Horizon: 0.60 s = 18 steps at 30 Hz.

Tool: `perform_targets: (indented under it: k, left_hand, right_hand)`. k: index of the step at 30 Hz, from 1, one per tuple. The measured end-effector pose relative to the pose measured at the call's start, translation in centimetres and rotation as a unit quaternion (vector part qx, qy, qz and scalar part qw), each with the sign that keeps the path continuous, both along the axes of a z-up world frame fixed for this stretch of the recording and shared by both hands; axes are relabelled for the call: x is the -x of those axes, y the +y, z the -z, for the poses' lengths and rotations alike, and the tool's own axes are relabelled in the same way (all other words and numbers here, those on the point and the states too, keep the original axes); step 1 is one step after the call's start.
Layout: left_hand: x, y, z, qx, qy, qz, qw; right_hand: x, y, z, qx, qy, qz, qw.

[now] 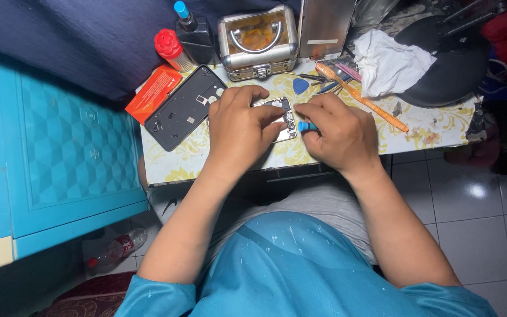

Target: The person uses a blue screwdriver to unscrew and remove components from a disassembled smartphone chassis. They carefully manipulate the internal parts and place the removed screws onto the phone's back cover.

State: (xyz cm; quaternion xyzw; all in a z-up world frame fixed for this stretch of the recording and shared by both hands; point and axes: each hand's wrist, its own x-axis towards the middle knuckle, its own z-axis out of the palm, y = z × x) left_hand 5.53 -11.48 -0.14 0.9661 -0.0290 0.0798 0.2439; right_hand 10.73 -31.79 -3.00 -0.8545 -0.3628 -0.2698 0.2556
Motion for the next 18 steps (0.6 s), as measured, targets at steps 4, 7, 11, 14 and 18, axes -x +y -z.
perform_targets:
  k: [4,7,11,14,18]
  left_hand:
    - [-0.33,-0.08,0.19,-0.004,0.025,-0.005,1.0]
    - [-0.49,-0.14,0.35,-0.004,0.034,-0.012,0.999]
    - [-0.69,-0.23,-0.08,-0.012,0.039,-0.01,0.999]
    - [-0.7,-0.22,0.01,-0.02,0.028,-0.003,0.999]
    - [-0.53,-0.42,0.23,-0.035,0.017,-0.003,0.999]
  right_hand:
    - [0.04,-0.03,-0.93,0.013,0.033,-0.05,0.998]
    - [-0.07,-0.14,-0.56,0.027,0.047,-0.054,0.997]
    - [-0.16,-0.15,-0.51,0.039,0.061,-0.063,0.995]
    - [-0.07,-0.17,-0.59,0.043,0.065,-0.065,0.995]
    - [0.0,-0.04,-0.83,0.048,0.047,-0.07,0.995]
